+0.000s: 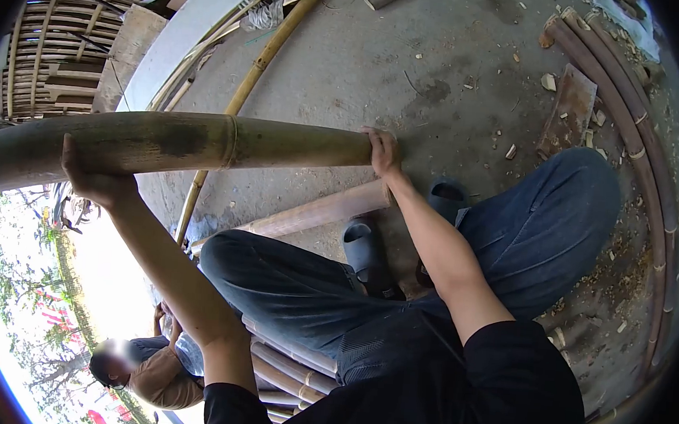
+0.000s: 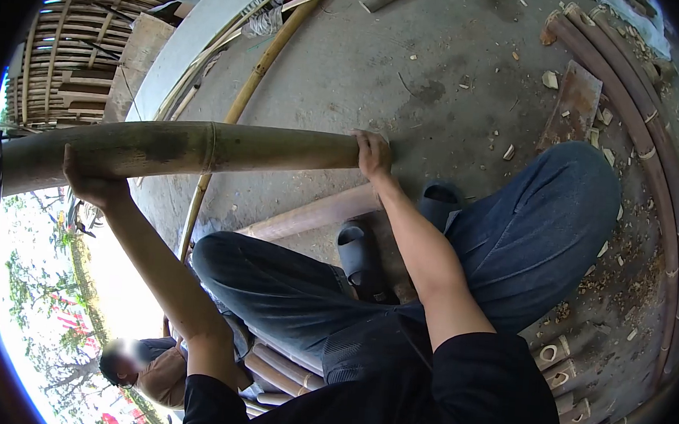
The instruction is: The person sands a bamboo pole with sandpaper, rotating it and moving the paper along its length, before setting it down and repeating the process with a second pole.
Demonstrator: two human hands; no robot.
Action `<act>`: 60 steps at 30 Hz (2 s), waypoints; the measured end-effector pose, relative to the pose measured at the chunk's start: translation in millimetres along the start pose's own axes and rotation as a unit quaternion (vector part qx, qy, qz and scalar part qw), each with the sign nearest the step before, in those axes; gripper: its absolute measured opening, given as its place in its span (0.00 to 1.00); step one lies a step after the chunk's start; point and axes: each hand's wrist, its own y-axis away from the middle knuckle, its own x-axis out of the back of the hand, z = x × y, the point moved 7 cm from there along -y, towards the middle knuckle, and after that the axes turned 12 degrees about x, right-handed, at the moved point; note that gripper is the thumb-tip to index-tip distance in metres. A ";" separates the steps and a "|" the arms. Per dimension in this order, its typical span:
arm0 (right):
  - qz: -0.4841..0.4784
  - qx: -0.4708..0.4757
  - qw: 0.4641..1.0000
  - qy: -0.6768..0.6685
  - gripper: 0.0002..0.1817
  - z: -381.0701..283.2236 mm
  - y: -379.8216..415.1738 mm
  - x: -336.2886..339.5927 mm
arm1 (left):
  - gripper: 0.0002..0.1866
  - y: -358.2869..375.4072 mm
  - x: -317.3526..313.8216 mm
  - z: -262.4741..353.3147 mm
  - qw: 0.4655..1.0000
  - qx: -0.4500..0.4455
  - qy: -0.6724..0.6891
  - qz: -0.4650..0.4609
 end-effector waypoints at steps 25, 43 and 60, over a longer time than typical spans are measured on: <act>-0.161 0.066 0.983 0.055 0.23 48.6 -1.5 6.8 | 0.31 7.1 23.2 4.5 0.998 0.006 0.013 -0.054; -0.379 -0.051 0.921 -0.070 0.36 -85.8 -51.3 -66.7 | 0.41 19.0 19.0 8.3 0.997 -0.050 0.015 -0.061; -0.346 0.063 0.932 -0.085 0.42 -320.6 -78.6 -74.9 | 0.49 37.7 27.4 11.8 0.992 -0.093 0.028 -0.087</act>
